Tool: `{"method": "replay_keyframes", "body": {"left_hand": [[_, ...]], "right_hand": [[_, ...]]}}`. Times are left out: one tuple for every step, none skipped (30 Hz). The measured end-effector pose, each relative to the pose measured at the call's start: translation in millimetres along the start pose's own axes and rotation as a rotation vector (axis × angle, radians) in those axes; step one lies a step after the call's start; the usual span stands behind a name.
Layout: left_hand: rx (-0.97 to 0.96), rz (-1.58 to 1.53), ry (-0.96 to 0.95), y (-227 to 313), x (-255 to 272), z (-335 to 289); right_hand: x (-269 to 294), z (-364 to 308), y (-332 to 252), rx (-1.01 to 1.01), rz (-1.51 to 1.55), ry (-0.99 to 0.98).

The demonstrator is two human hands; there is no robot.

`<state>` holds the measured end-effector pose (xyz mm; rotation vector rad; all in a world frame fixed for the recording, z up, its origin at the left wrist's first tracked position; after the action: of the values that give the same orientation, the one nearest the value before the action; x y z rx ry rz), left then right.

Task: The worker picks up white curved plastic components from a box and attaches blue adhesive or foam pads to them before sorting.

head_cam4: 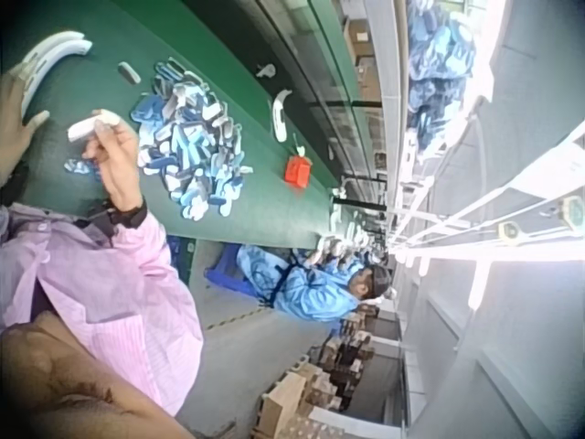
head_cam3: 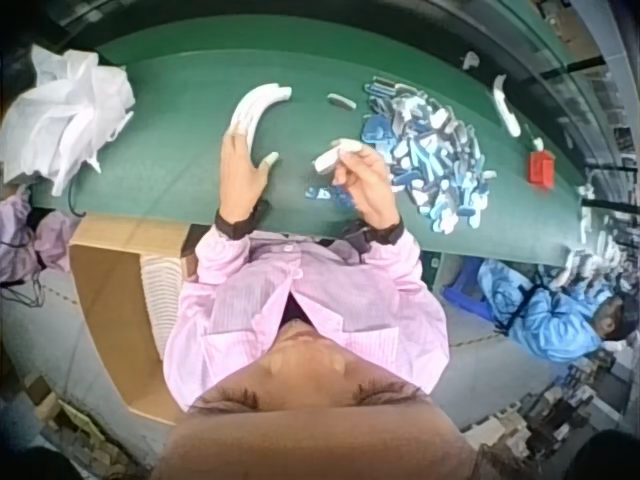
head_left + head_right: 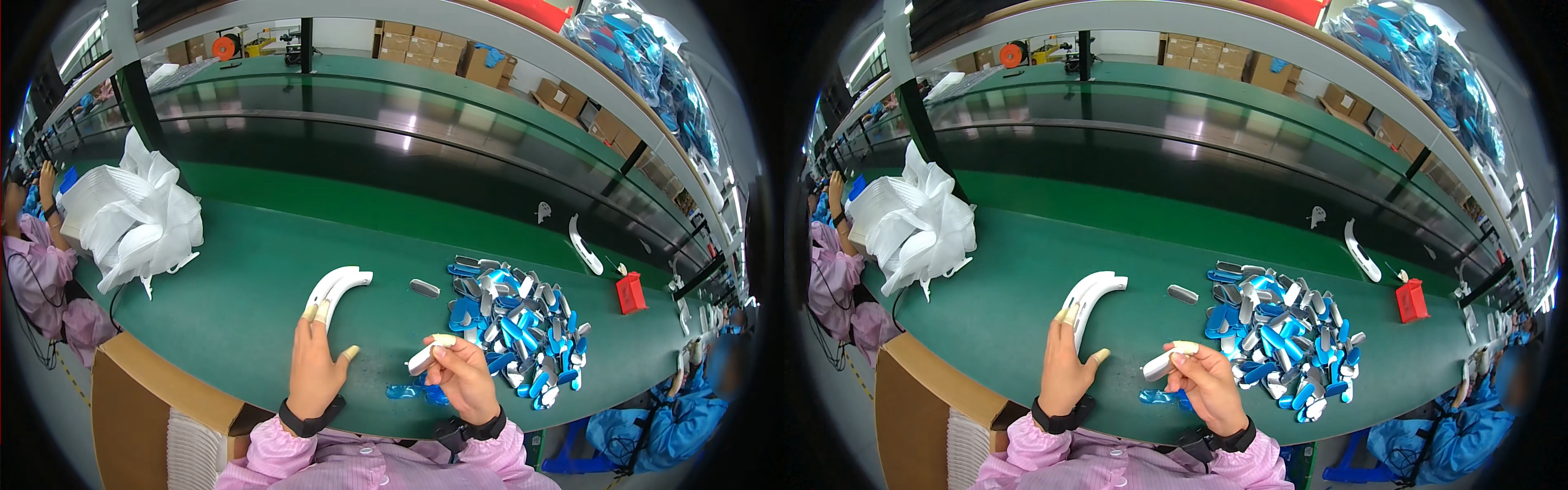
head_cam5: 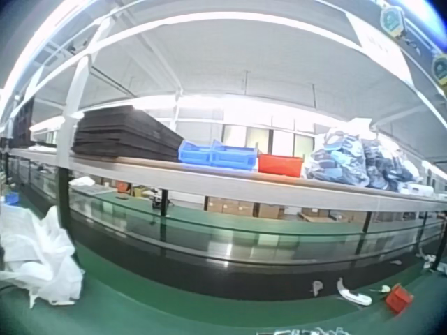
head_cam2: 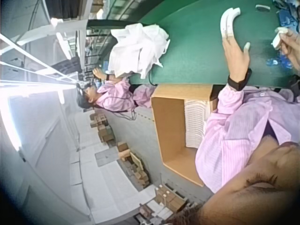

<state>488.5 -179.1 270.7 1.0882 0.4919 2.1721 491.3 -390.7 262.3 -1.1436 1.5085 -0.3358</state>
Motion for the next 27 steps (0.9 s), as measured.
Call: {"method": "replay_keyframes", "body": {"left_hand": [[0.005, 0.053, -0.076, -1.1, -3.7, -3.6], [0.01, 0.103, -0.152, -2.7, -8.1, -6.6], [0.01, 0.102, -0.15, -2.7, -10.0, -7.5], [0.056, 0.095, -0.233, -4.0, -15.6, -9.1], [0.102, 0.088, -0.317, -6.6, -21.6, -11.7], [-0.027, 0.225, -0.306, -12.8, -26.3, -16.7], [-0.028, 0.225, -0.305, -17.0, -25.7, -19.3], [0.044, -0.004, -0.248, -22.1, -24.1, -20.3], [0.116, -0.233, -0.19, -24.2, -22.7, -19.5], [0.204, -0.43, -0.19, -18.3, -16.8, -14.4], [0.264, -0.733, -0.216, -23.9, -20.4, -17.3], [0.365, -0.998, -0.196, -17.0, -18.6, -15.5], [0.466, -1.263, -0.174, -6.8, -13.8, -12.7], [0.524, -1.384, -0.231, -1.2, -11.2, -12.2], [0.523, -1.384, -0.231, 3.6, -8.3, -11.4], [0.537, -1.46, -0.249, 10.3, -7.9, -11.2], [0.552, -1.536, -0.264, 13.4, -7.8, -11.1], [0.56, -1.562, -0.282, 13.5, -7.9, -12.5], [0.561, -1.563, -0.28, 13.5, -7.4, -12.9], [0.576, -1.618, -0.297, 16.2, -7.9, -13.6], [0.591, -1.672, -0.313, 18.8, -8.4, -14.3], [0.584, -1.705, -0.322, 20.8, -8.5, -14.4], [0.583, -1.705, -0.322, 21.4, -7.9, -14.7], [0.561, -1.732, -0.334, 23.1, -6.8, -14.5], [0.539, -1.759, -0.345, 24.8, -5.8, -14.1], [0.539, -1.761, -0.347, 26.7, -5.8, -13.6], [0.59, -1.727, -0.365, 28.1, -7.8, -13.8]], "right_hand": [[-0.1, -0.1, -1.6, -0.001, -0.001, -0.002], [0.2, -0.4, -3.8, 0.014, -0.012, 0.005], [-0.2, -0.4, -6.0, 0.029, -0.024, 0.013], [-2.1, 0.1, -8.1, 0.03, -0.025, 0.012], [-5.0, 0.6, -12.1, 0.063, -0.099, 0.023], [-7.8, 1.4, -16.0, 0.095, -0.172, 0.033], [-9.7, 3.2, -18.6, 0.097, -0.172, 0.032], [-12.4, 6.0, -21.9, 0.123, -0.301, 0.038], [-15.6, 8.4, -24.8, 0.15, -0.429, 0.044], [-19.7, 9.8, -26.6, 0.161, -0.473, 0.041], [-22.7, 11.5, -27.9, 0.165, -0.472, 0.043], [-27.8, 13.3, -28.4, 0.19, -0.559, 0.025], [-32.7, 14.2, -28.4, 0.215, -0.646, 0.008], [-37.3, 13.1, -28.6, 0.221, -0.654, -0.029], [-38.6, 13.2, -27.4, 0.223, -0.653, -0.029], [-40.5, 13.4, -25.1, 0.211, -0.686, -0.047], [-43.6, 14.5, -22.7, 0.197, -0.72, -0.065], [-47.6, 14.3, -22.1, 0.186, -0.753, -0.047], [-49.0, 14.8, -20.5, 0.185, -0.754, -0.049], [-48.7, 13.9, -17.4, 0.165, -0.766, -0.047], [-48.7, 13.4, -14.5, 0.146, -0.779, -0.046], [-51.4, 11.6, -15.8, 0.219, -0.845, -0.021], [-51.7, 11.3, -14.0, 0.219, -0.845, -0.021], [-54.6, 9.0, -15.6, 0.355, -0.952, -0.02], [-57.4, 6.6, -17.2, 0.493, -1.057, -0.019], [-54.6, 7.3, -16.7, 0.492, -1.058, -0.016], [-52.8, 7.0, -17.1, 0.577, -1.12, -0.046]]}}
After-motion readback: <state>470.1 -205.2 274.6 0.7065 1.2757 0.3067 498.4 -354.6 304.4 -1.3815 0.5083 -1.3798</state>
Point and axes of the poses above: each hand's wrist, its own z-axis towards the middle knuckle, its own x-axis out of the back of the hand, y = z × x, the point moved 4 cm from there along z, towards the middle knuckle, and after that the axes turned 10 degrees about -x, right-handed, at the moved point
